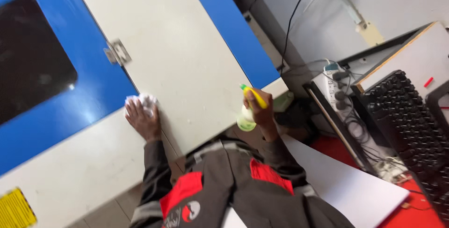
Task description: The person sprays a cleaning solution from a yellow spray bottle onto a blue and white machine surface and wipes it with a white cloth. They repeatedly spray and wipe different sections of the machine, including the top and side panels, using the cloth to remove residue.
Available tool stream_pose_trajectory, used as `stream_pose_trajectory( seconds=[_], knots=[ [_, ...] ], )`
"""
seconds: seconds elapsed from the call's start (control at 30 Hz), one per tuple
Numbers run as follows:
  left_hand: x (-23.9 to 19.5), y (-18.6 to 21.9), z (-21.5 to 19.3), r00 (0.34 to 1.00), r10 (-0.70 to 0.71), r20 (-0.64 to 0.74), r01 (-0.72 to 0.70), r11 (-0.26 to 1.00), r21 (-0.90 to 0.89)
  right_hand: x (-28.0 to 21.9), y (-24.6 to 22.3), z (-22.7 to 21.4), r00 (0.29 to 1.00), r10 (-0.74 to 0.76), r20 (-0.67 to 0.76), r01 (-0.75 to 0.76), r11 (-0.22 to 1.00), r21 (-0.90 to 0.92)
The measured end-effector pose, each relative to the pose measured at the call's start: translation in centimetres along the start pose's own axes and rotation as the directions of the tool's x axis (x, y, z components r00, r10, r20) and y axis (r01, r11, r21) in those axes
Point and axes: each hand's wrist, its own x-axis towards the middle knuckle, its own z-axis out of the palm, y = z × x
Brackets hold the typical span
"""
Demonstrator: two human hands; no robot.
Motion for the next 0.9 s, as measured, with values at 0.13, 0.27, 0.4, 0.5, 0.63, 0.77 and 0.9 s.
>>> stream_pose_trajectory(
  seconds=[0.13, 0.27, 0.4, 0.5, 0.63, 0.77, 0.9],
  knots=[
    [-3.0, 3.2, 1.2, 0.991, -0.131, 0.027, 0.13, 0.991, 0.02, 0.7, -2.6, -0.4, 0.992, -0.053, 0.117, 0.051, 0.998, 0.025],
    [-5.2, 6.1, 1.4, 0.993, -0.078, 0.092, 0.076, 0.997, 0.025, 2.0, -1.2, -0.2, 0.982, -0.003, 0.191, -0.022, 0.991, 0.132],
    [-5.3, 6.4, 1.0, 0.981, 0.074, 0.181, -0.071, 0.997, -0.019, 2.6, 1.4, 0.4, 0.997, 0.019, 0.07, -0.029, 0.988, 0.151],
    [-3.7, 4.1, 0.5, 0.947, 0.17, 0.273, -0.154, 0.985, -0.081, 2.9, 1.4, 0.9, 0.996, -0.012, 0.084, 0.008, 0.999, 0.042],
    [0.3, 2.0, 1.3, 0.947, 0.178, 0.269, -0.19, 0.982, 0.017, 4.5, -3.5, 0.8, 0.988, 0.004, 0.153, -0.014, 0.998, 0.065],
    [8.0, -0.6, 2.6, 0.982, 0.143, 0.123, -0.165, 0.967, 0.195, 4.4, -2.3, 1.3, 0.981, -0.007, 0.193, -0.005, 0.998, 0.059],
    [13.3, -0.1, 4.5, 0.99, 0.075, 0.124, -0.095, 0.98, 0.172, 2.5, -1.1, 0.9, 0.989, 0.033, 0.145, -0.043, 0.997, 0.069]
  ],
)
